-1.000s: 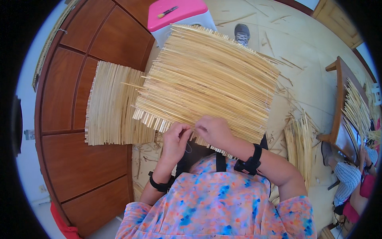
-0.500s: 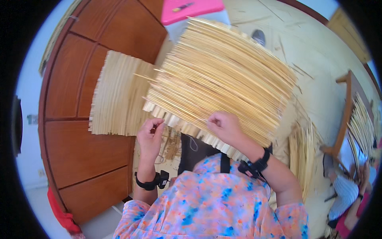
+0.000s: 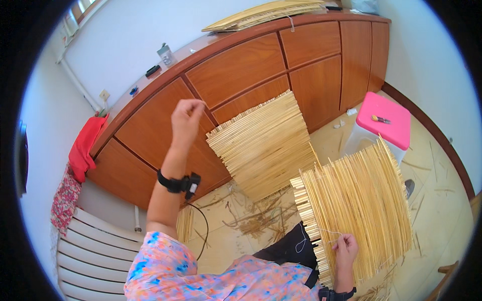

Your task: The person weaves a mat using thin bamboo strips and thread, threading the needle through the strips and tightening the weave. They adjust the mat on their lap and continue stitching along the edge.

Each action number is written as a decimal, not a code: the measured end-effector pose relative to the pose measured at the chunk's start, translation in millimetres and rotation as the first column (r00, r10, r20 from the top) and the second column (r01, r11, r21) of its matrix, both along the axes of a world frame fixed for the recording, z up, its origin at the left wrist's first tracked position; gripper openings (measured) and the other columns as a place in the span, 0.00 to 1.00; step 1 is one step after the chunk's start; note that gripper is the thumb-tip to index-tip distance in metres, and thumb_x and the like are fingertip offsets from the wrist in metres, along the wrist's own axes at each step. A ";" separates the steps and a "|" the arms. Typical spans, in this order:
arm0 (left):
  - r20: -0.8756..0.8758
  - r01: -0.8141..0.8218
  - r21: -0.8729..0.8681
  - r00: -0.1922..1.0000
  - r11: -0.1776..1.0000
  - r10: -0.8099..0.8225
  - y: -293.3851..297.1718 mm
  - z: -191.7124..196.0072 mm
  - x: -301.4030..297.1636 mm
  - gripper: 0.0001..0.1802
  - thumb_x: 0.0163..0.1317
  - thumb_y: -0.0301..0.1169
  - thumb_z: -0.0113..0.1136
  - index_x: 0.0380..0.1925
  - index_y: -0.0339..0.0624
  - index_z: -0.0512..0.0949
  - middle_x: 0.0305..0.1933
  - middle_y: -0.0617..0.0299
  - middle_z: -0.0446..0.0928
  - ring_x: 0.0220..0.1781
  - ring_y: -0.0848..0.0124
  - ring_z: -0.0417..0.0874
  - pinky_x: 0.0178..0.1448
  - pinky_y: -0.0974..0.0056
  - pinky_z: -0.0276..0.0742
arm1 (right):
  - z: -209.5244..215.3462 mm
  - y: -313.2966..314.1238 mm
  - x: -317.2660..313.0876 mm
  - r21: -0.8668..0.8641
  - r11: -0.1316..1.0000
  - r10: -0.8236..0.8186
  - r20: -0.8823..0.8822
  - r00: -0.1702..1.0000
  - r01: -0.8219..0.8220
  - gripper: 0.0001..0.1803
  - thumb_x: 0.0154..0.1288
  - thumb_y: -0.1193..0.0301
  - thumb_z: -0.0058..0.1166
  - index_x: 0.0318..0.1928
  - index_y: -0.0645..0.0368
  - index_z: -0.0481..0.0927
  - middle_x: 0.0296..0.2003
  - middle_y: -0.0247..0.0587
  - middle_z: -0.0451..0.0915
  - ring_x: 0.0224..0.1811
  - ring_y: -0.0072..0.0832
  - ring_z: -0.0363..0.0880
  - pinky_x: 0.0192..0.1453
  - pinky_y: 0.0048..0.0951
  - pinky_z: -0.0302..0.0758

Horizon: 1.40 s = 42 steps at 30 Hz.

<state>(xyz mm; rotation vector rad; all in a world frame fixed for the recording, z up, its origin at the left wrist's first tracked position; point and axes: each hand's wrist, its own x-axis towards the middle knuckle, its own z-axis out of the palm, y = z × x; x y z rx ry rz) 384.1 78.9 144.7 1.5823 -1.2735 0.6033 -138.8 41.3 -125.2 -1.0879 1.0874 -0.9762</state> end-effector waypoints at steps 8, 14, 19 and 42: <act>0.165 -0.462 0.065 0.879 0.884 0.447 17.1 119.7 173.0 0.10 0.67 0.34 0.63 0.42 0.41 0.86 0.34 0.56 0.86 0.35 0.70 0.84 0.42 0.63 0.77 | 7.6 5.9 7.6 -0.007 1.000 -0.025 0.019 1.000 0.025 0.06 0.75 0.71 0.52 0.37 0.55 0.74 0.26 0.33 0.80 0.18 0.14 0.71 0.19 0.15 0.62; -0.069 -0.025 0.285 0.997 0.958 0.046 -35.8 88.1 72.3 0.10 0.68 0.30 0.61 0.43 0.37 0.85 0.39 0.58 0.86 0.39 0.72 0.82 0.43 0.68 0.75 | 19.5 1.3 -5.6 0.140 0.990 -0.037 0.014 0.999 0.034 0.07 0.74 0.66 0.55 0.39 0.55 0.77 0.30 0.35 0.83 0.22 0.16 0.73 0.21 0.18 0.65; -0.235 0.551 0.410 0.834 0.727 -0.500 -46.4 -46.8 -90.9 0.08 0.62 0.19 0.64 0.41 0.37 0.83 0.37 0.59 0.81 0.38 0.71 0.82 0.41 0.68 0.76 | 29.6 -1.1 0.2 0.046 0.998 0.043 0.073 0.996 -0.046 0.07 0.77 0.68 0.51 0.43 0.57 0.74 0.35 0.38 0.85 0.24 0.16 0.77 0.25 0.17 0.71; -0.208 0.650 0.646 0.655 0.401 -0.727 -141.1 -174.0 -321.8 0.10 0.55 0.24 0.68 0.39 0.41 0.83 0.42 0.55 0.79 0.44 0.53 0.82 0.46 0.55 0.79 | 36.5 13.2 11.0 -0.043 0.995 0.087 -0.021 0.996 -0.088 0.02 0.74 0.77 0.51 0.40 0.63 0.74 0.29 0.34 0.80 0.26 0.16 0.76 0.29 0.20 0.75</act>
